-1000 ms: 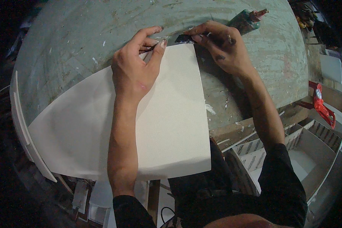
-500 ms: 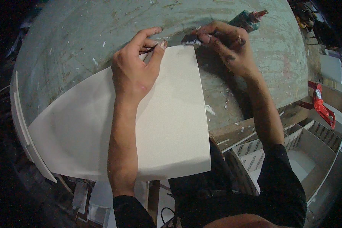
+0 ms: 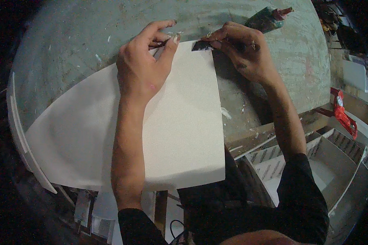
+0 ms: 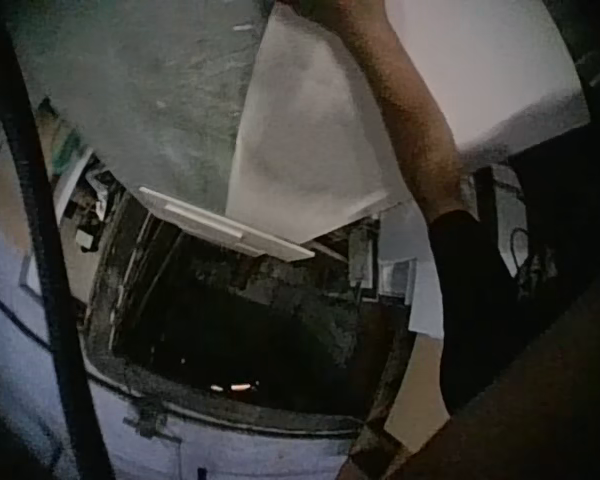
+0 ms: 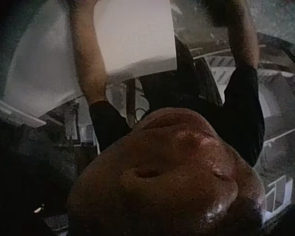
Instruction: The person scrapes the edges of white wooden panels using a small blade held in their right hand while supporting the panels with their left hand.
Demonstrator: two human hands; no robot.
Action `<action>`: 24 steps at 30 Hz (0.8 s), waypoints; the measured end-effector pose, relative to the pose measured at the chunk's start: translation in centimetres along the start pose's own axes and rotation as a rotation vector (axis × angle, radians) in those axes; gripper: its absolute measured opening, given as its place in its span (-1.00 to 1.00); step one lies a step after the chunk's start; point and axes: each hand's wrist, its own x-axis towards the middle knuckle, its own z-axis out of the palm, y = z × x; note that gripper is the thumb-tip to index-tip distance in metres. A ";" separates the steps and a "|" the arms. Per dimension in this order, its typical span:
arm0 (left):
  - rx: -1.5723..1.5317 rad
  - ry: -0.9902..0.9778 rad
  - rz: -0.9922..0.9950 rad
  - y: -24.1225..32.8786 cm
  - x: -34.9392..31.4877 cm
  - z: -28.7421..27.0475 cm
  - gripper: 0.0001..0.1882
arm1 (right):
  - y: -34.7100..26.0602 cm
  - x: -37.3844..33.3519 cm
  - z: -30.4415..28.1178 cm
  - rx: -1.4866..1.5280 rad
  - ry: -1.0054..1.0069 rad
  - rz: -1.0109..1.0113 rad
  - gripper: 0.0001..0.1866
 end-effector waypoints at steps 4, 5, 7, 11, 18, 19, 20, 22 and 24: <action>0.007 -0.006 -0.018 0.3 0.0 -0.2 -0.73 | -0.4 -0.4 0.2 0.026 0.005 -0.017 -0.81; 0.007 -0.005 -0.020 0.3 0.0 -0.1 -0.73 | -1.1 -0.8 0.0 0.028 -0.011 0.003 -0.81; 0.010 0.004 -0.009 -0.1 -0.1 -0.1 -0.73 | -1.3 -1.2 0.1 0.021 -0.040 -0.001 -0.83; 0.005 -0.004 -0.015 -0.3 0.0 -0.1 -0.72 | -1.4 -2.2 0.5 0.063 -0.088 -0.027 -0.88; 0.009 -0.004 -0.010 -0.2 -0.1 -0.5 -0.72 | -1.2 -1.5 1.4 0.174 0.104 0.049 -0.89; 0.014 -0.010 -0.014 -0.2 -0.1 -0.5 -0.71 | -1.0 -1.3 1.6 0.175 0.118 0.030 -0.88; 0.020 -0.016 -0.018 -0.2 0.0 -0.4 -0.70 | -0.8 -1.1 1.8 0.175 0.133 0.012 -0.88; 0.001 -0.024 -0.038 -0.1 0.0 -0.3 -0.70 | -0.5 -1.2 1.9 0.170 0.131 0.007 -0.87; 0.011 -0.020 -0.031 -0.3 0.1 -0.2 -0.70 | -0.3 -1.7 1.8 0.162 0.102 0.033 -0.88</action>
